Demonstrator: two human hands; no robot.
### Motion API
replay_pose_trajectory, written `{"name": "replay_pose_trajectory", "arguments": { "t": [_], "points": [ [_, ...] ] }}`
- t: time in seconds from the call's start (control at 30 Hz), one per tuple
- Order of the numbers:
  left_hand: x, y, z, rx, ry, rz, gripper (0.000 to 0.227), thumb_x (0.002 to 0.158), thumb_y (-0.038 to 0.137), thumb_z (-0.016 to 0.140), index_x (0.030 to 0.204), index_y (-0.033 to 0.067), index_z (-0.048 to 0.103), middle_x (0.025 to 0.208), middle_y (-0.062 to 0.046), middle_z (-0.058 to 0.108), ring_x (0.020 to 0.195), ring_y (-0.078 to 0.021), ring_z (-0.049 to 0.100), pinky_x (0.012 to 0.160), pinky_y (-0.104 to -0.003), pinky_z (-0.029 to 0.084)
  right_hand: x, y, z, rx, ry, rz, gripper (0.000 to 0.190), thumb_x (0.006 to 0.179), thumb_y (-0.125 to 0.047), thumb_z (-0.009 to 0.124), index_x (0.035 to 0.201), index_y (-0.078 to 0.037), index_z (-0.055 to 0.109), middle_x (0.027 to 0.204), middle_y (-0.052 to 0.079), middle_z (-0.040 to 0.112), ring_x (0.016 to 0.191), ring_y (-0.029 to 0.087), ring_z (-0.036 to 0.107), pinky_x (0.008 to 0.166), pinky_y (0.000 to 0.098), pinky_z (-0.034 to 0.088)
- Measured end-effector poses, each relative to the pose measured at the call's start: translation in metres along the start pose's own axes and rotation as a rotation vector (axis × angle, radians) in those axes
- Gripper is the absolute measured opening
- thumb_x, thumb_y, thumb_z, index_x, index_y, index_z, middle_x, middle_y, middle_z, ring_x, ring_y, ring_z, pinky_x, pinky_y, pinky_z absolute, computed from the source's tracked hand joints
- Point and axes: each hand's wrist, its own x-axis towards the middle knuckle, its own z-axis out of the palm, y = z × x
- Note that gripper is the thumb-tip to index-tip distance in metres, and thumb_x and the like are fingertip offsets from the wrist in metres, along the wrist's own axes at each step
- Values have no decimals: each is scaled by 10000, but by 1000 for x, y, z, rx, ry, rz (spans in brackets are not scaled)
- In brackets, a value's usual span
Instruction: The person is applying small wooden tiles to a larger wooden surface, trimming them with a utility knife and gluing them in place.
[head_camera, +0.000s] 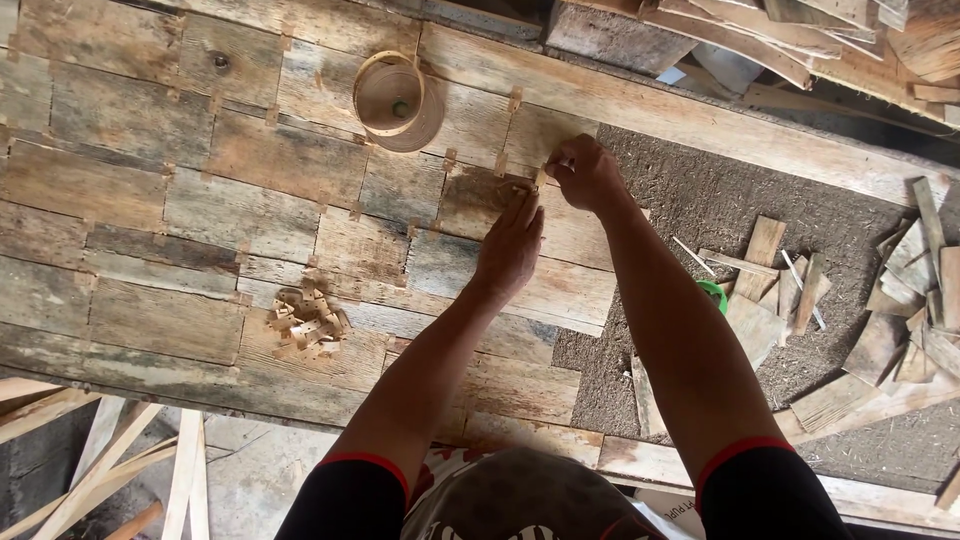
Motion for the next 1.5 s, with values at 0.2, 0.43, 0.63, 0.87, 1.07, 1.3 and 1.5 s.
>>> {"name": "replay_pose_trajectory", "arguments": {
  "t": [0.2, 0.43, 0.63, 0.87, 1.07, 1.3, 1.5],
  "points": [
    [0, -8, 18, 133, 18, 25, 497, 986, 124, 631, 1425, -80, 517, 1596, -264, 390, 1494, -363, 392, 1256, -393, 336, 5, 6, 3, 13, 18, -25, 106, 932, -181, 790, 926, -81, 756, 1102, 114, 699, 996, 241, 675, 884, 401, 561],
    [3, 1, -2, 104, 40, 42, 533, 922, 97, 653, 1382, -126, 503, 1521, -302, 440, 1439, -403, 440, 1223, -412, 366, 6, 5, 5, 6, 13, 1, 54, 927, -161, 786, 928, -108, 776, 1101, 93, 695, 979, 217, 660, 872, 372, 575],
    [5, 2, -3, 102, 50, 25, 487, 932, 48, 664, 1370, -101, 511, 1513, -281, 450, 1447, -389, 452, 1250, -408, 380, 5, 1, 3, 6, 2, 28, 26, 931, -148, 778, 940, -123, 779, 1089, 85, 694, 977, 211, 667, 871, 359, 582],
    [11, 3, -3, 184, -34, 34, 561, 933, 86, 641, 1442, -79, 471, 1569, -311, 368, 1418, -409, 453, 1203, -409, 399, 6, -1, 3, 12, 7, 40, 45, 914, -156, 790, 934, -115, 789, 1125, 97, 680, 1022, 228, 652, 906, 377, 572],
    [15, 6, -4, 233, -38, 12, 597, 970, 156, 612, 1509, -31, 437, 1611, -286, 331, 1384, -407, 468, 1106, -418, 468, 8, 4, 6, -18, 27, 2, 81, 907, -172, 812, 940, -102, 786, 1113, 106, 690, 1000, 240, 655, 900, 388, 562],
    [18, 8, 0, 255, -39, 4, 625, 985, 205, 572, 1536, -38, 408, 1588, -284, 350, 1347, -398, 470, 1081, -448, 479, 10, 16, 12, 23, 78, -67, 105, 912, -186, 818, 929, -92, 775, 1073, 125, 705, 937, 211, 696, 821, 362, 602],
    [19, 10, -7, 255, -48, -4, 617, 980, 201, 577, 1518, -53, 415, 1584, -279, 365, 1337, -387, 474, 1064, -443, 490, 12, 15, 16, 61, 154, -14, 157, 873, -183, 835, 927, -70, 740, 1013, 124, 715, 859, 194, 712, 722, 339, 620]
  ]
}}
